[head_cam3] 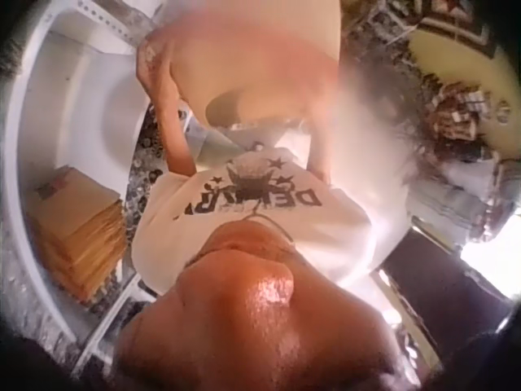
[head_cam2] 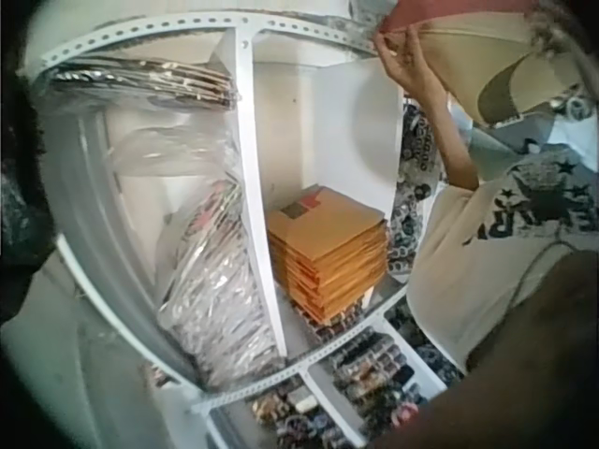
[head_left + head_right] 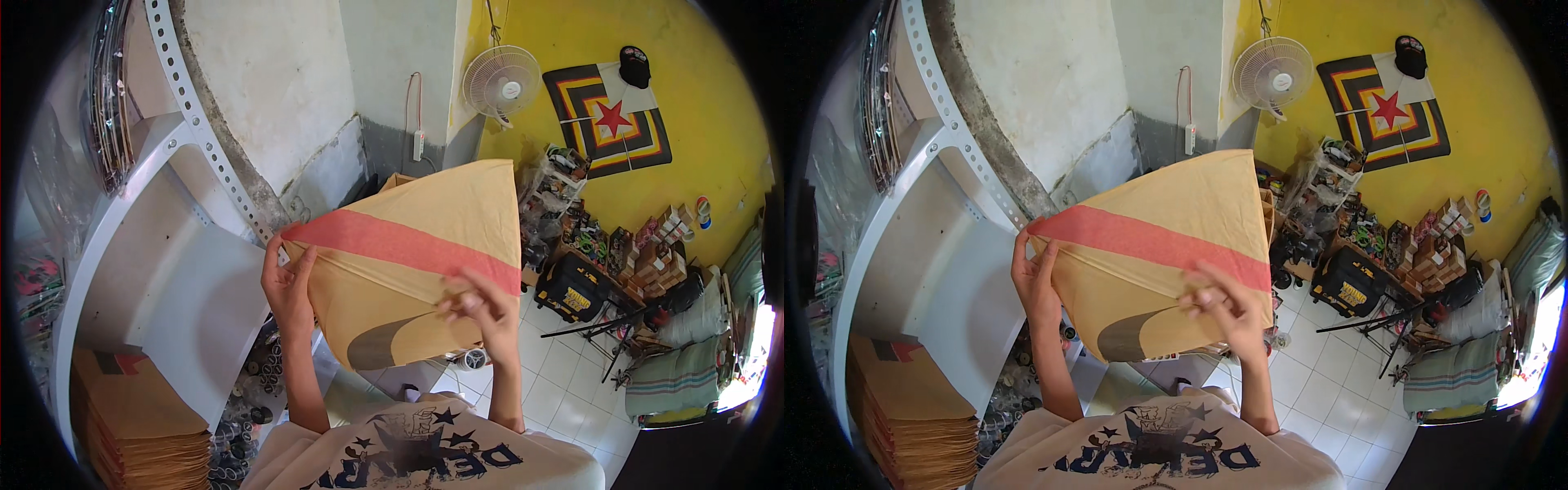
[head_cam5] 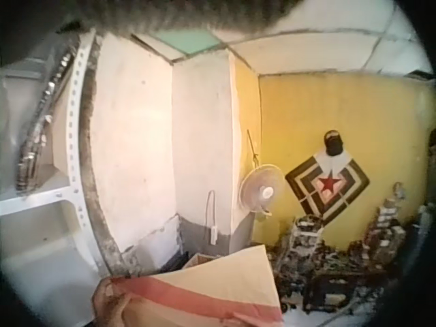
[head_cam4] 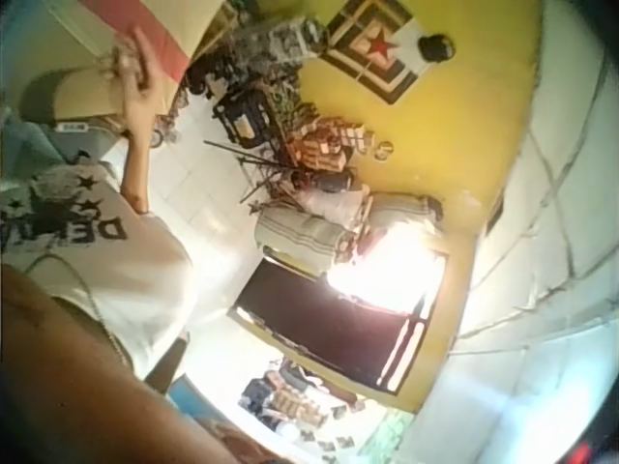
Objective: The person repeatedly picks up brown paper envelopes from a cardboard box, unfolds them, and places them into a vertical stack on a white shelf. The process involves lifting, unfolding, and aligning the envelopes one by one.
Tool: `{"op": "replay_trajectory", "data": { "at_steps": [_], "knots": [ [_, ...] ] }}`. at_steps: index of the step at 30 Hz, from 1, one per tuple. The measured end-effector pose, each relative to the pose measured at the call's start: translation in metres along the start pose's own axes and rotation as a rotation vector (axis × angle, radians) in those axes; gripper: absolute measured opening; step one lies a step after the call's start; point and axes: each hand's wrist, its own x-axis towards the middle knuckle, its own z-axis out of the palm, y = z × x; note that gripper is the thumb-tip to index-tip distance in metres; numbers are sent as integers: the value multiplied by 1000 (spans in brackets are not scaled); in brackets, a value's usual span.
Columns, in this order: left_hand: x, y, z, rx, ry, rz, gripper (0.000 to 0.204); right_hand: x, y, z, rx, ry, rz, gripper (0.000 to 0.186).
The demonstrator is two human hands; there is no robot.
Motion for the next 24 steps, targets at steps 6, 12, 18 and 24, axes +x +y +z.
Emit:
{"op": "replay_trajectory", "data": {
  "at_steps": [6, 12, 18, 24],
  "knots": [
    [-1, 7, -4, -49, 30, 25, 58, 27, 9, -39, -214, 522, -255, 51],
    [2, 5, -13, 9, 15, 20, 61, 27, 8, -44, 31, 300, -31, 47],
    [2, -4, -24, 92, -26, 3, 59, 28, 37, -71, 263, 279, 20, 25],
    [-3, 4, -15, 33, -90, -111, 51, 30, 44, -78, 304, 314, 66, 21]
  ]
}}
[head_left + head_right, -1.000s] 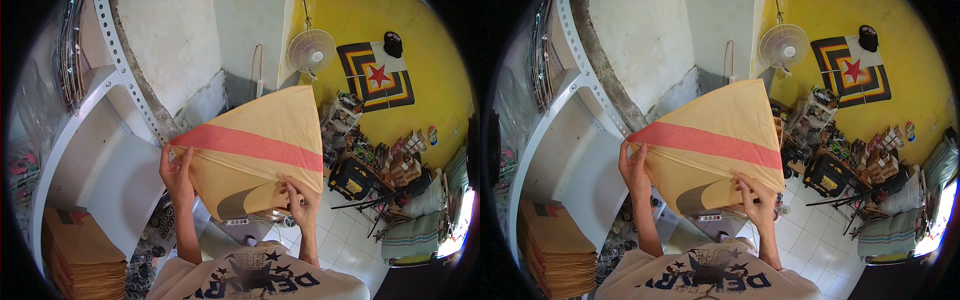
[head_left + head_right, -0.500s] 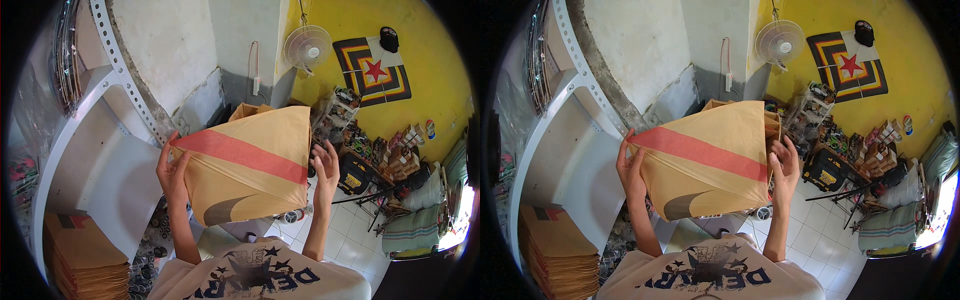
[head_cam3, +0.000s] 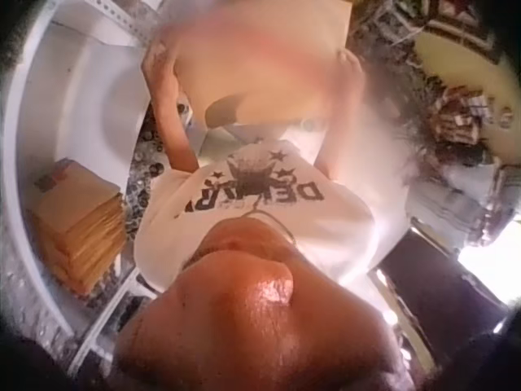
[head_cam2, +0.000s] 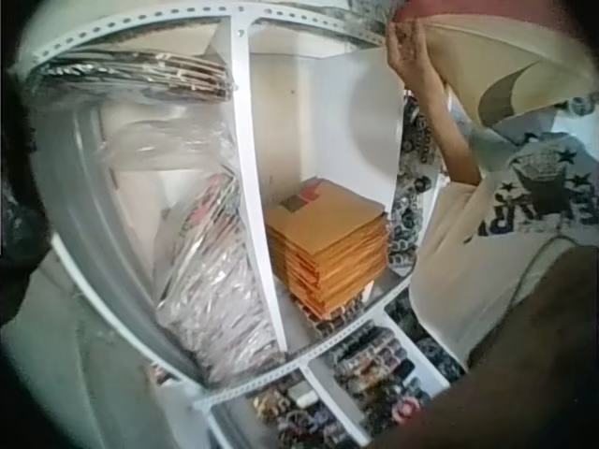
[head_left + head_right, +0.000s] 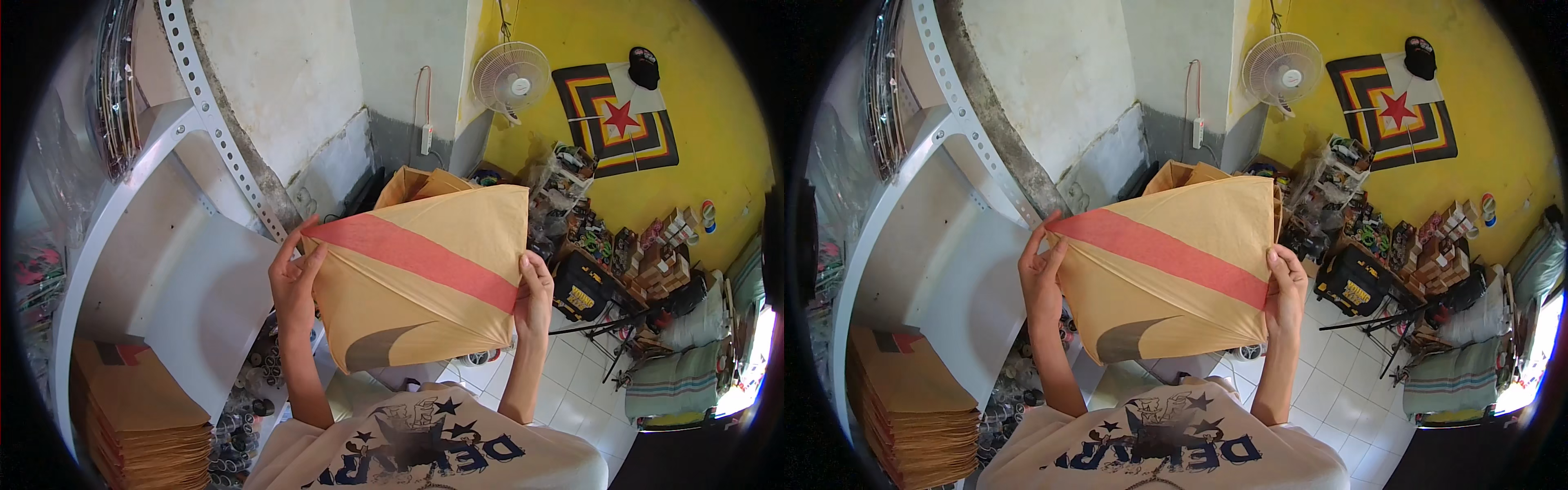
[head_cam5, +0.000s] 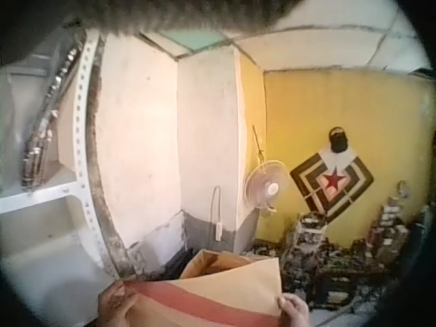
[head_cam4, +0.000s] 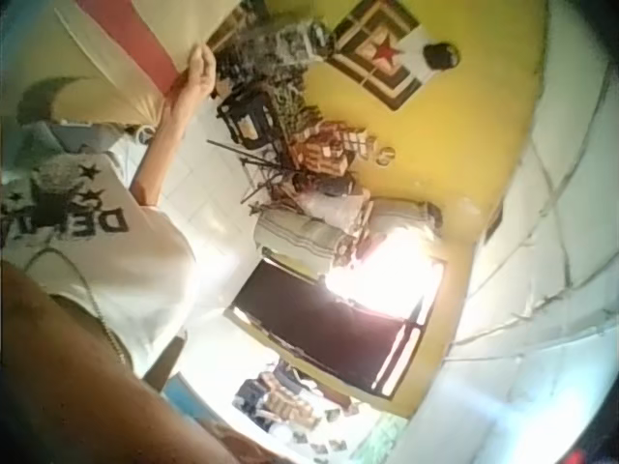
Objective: The person repeatedly picks up brown paper envelopes from a cardboard box, unfolds them, and places them into a vertical stack on a white shelf. The process involves lifting, unfolding, and aligning the envelopes one by one.
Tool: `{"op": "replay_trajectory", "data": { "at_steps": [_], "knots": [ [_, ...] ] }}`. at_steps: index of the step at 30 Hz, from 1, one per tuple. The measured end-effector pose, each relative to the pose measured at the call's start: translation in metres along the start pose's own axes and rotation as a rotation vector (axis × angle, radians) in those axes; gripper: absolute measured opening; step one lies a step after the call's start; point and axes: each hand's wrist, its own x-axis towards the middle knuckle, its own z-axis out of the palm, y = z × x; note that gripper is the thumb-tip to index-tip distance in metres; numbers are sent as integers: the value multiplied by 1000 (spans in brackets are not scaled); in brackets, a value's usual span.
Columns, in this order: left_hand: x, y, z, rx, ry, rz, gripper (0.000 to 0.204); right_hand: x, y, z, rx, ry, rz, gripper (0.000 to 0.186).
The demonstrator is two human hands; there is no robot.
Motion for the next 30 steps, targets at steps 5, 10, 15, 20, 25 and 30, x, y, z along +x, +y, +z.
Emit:
{"op": "replay_trajectory", "data": {
  "at_steps": [5, 10, 15, 20, 25, 30],
  "knots": [
    [-7, -10, -7, 27, -124, -126, 34, -4, -10, 10, -34, 88, 0, 21],
    [-8, -21, -9, -21, -155, -135, 28, -3, -13, 0, -142, 119, -62, 22],
    [-10, -22, -3, -99, -33, -113, 28, -10, -19, 10, -331, 60, -134, 26],
    [-13, -22, -3, -154, -21, -134, 27, -3, 3, -11, -718, 157, -234, 34],
    [-20, -22, -9, -170, -1, -135, 26, -10, 19, -6, -841, 262, -327, 41],
    [-28, -19, -16, -169, 25, -110, 27, -11, 20, 4, -802, 257, -385, 41]
  ]
}}
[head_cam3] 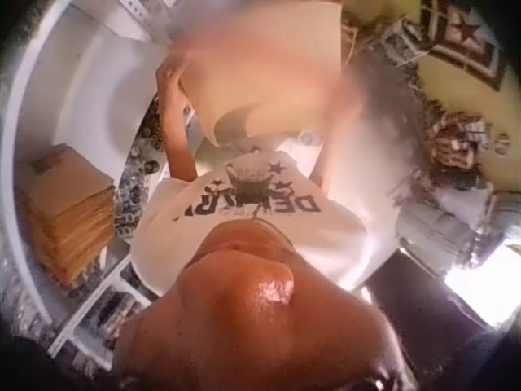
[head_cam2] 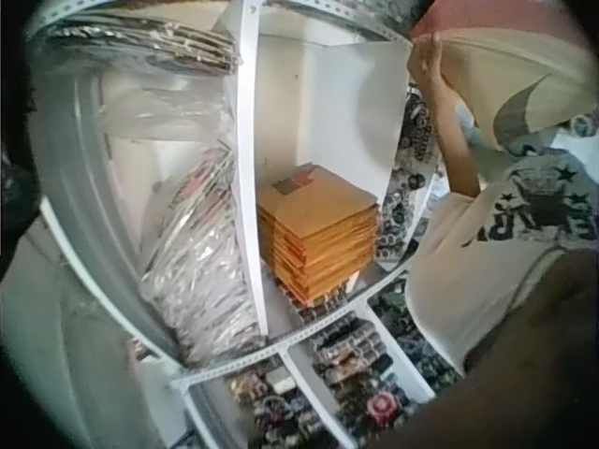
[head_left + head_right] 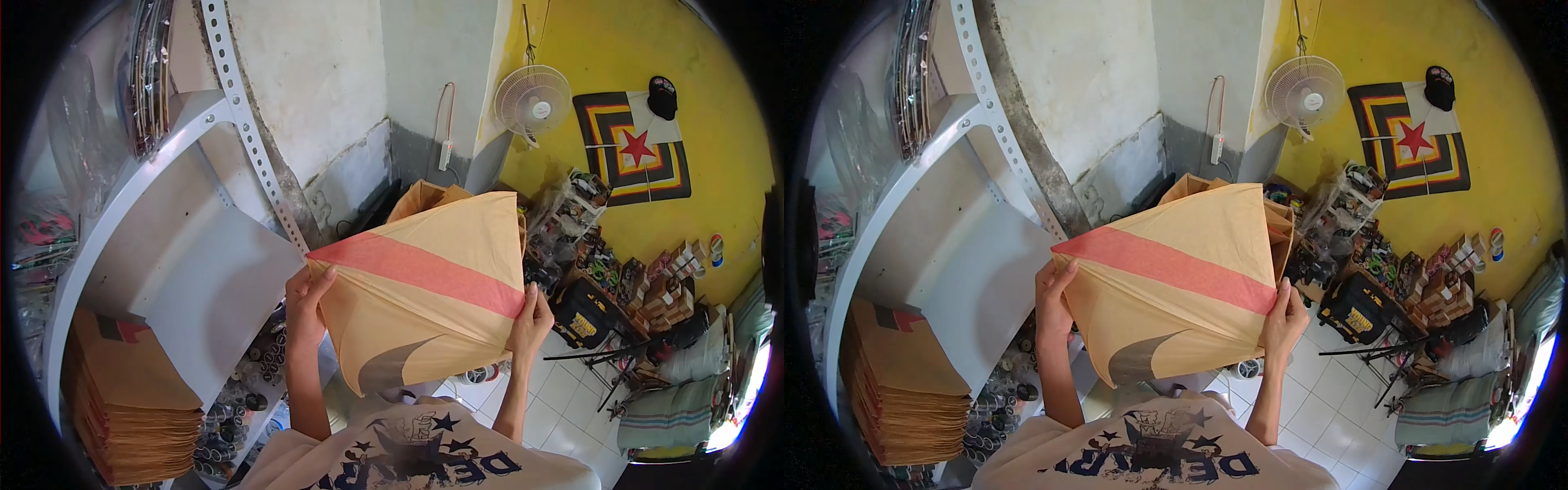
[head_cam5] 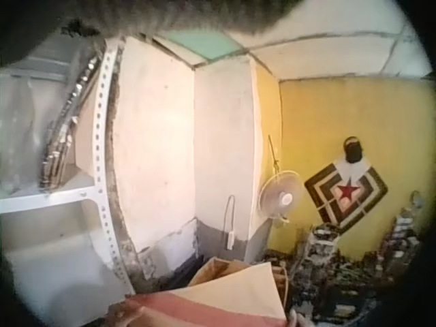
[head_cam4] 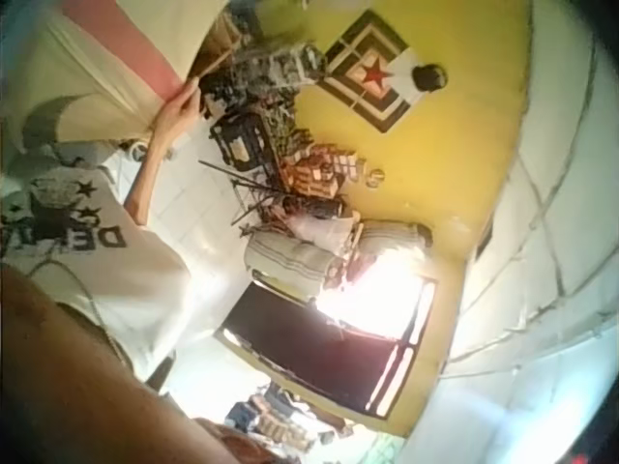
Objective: The person repeatedly picks up brown paper envelopes from a cardboard box, unfolds them, and places them into a vertical stack on a white shelf. The process involves lifting, unfolding, and aligning the envelopes one by one.
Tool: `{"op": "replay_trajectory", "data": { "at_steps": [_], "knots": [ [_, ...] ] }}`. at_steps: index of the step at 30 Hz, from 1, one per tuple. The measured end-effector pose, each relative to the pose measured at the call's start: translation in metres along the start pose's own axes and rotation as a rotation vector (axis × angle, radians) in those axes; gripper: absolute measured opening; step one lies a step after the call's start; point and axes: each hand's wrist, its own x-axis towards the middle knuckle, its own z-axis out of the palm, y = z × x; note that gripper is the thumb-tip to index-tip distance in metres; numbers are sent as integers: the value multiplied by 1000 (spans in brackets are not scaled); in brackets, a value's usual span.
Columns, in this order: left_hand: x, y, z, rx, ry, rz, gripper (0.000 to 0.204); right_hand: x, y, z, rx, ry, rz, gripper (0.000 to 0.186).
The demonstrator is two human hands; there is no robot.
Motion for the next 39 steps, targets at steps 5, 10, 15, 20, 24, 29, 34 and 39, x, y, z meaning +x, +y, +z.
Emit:
{"op": "replay_trajectory", "data": {
  "at_steps": [5, 10, 15, 20, 24, 29, 34, 39],
  "knots": [
    [-14, 12, -7, -3, 71, -5, 31, -7, 4, -1, -107, -44, 18, 45],
    [-27, 13, -23, 13, 111, 27, 33, -16, 15, 11, -76, -60, 7, 51],
    [-43, 21, -44, -35, 189, 58, 28, -23, -5, 20, -145, -168, 45, 55],
    [-71, 40, -71, -49, 273, 106, 28, -46, -12, 40, -125, -229, 39, 60],
    [-102, 63, -90, -5, 339, 140, 26, -61, -22, 59, -203, -263, 8, 60],
    [-151, 88, -127, 11, 559, 239, 20, -90, -57, 92, 43, -404, 3, 37],
    [-205, 100, -151, 75, 776, 391, 18, -144, -102, 127, 44, -461, -329, 28],
    [-249, 117, -162, 324, 987, 559, 20, -218, -146, 150, 264, -882, -484, 25]
  ]
}}
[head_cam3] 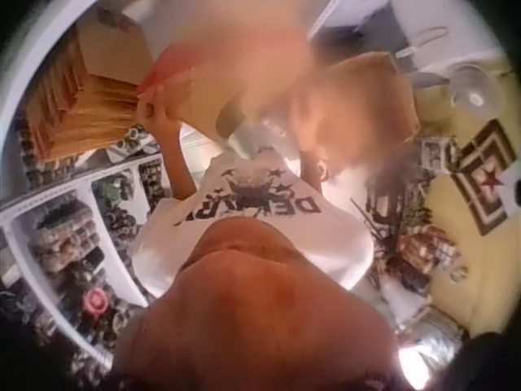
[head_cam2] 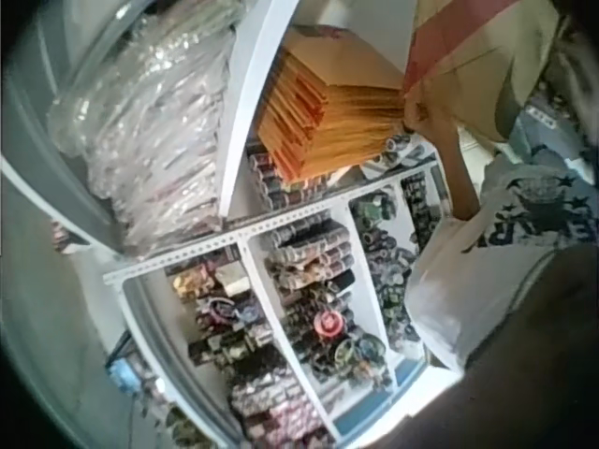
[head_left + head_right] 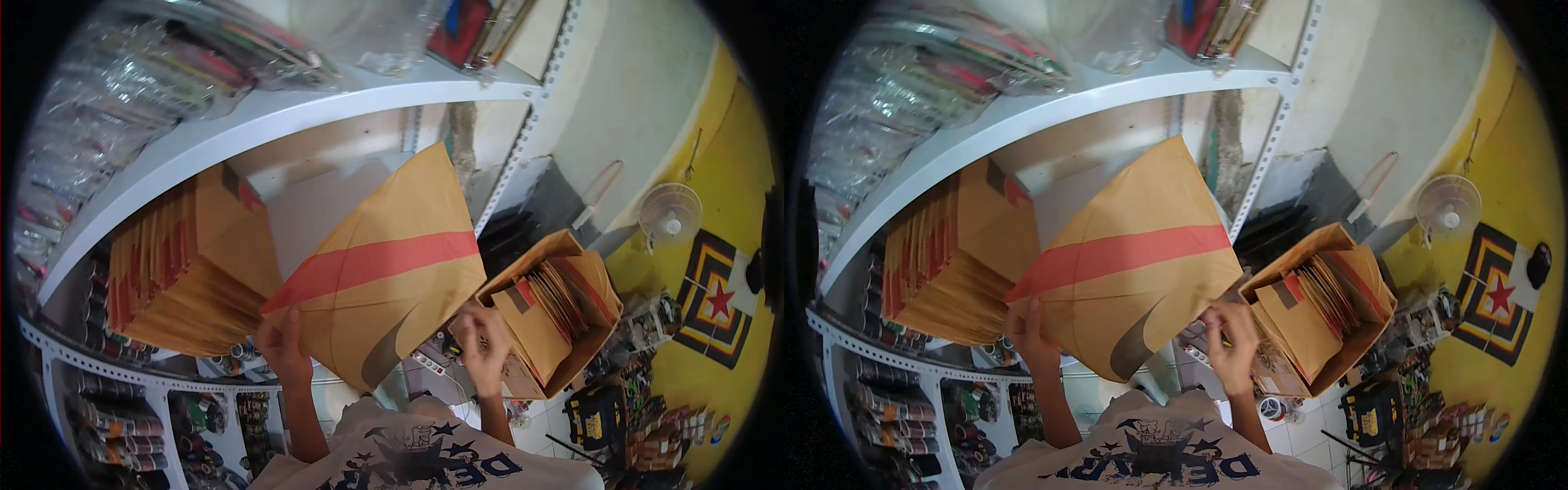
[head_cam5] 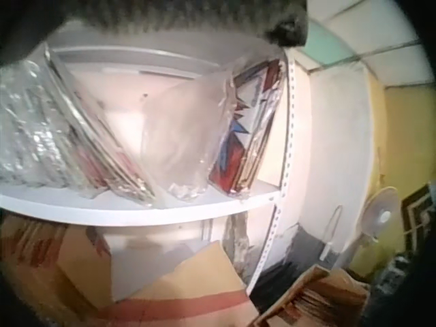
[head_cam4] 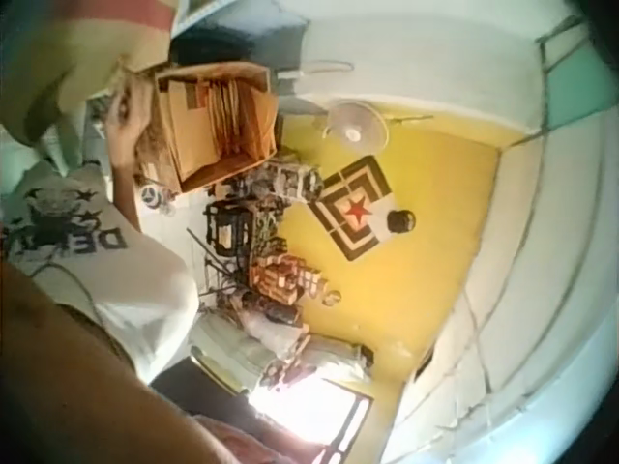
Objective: The person repeatedly picks up brown paper envelopes from a cardboard box, unfolds them, and places them into a vertical stack on a white shelf. The process involves lifting, unfolding, and aligning the envelopes one by one.
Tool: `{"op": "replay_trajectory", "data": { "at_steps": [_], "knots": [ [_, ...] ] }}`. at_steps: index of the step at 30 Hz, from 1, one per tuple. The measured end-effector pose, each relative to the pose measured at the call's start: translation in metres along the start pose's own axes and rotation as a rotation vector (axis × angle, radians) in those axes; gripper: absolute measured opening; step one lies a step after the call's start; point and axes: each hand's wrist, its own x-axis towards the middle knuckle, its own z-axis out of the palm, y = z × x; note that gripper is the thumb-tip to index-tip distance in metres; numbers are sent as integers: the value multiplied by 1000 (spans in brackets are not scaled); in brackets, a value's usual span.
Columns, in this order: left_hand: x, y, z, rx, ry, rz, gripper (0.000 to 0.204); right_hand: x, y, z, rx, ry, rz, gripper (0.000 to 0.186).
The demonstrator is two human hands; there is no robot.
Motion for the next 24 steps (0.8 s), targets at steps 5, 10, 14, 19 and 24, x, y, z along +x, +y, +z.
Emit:
{"op": "replay_trajectory", "data": {
  "at_steps": [5, 10, 14, 19, 24],
  "knots": [
    [-21, 4, -26, 175, 162, 240, 19, -18, -51, 69, 257, -321, -157, 49],
    [-28, 17, -45, 244, 237, 264, 18, -36, -83, 113, 204, -613, -269, 88],
    [-29, 21, -60, 377, 271, 258, 21, -53, -87, 149, 265, -612, -295, 93],
    [-20, 32, -71, 436, 154, 337, 36, -69, -89, 177, 379, -629, -298, 82],
    [-2, 46, -81, 362, -49, 264, 67, -71, -91, 196, 398, -622, -235, 66]
  ]
}}
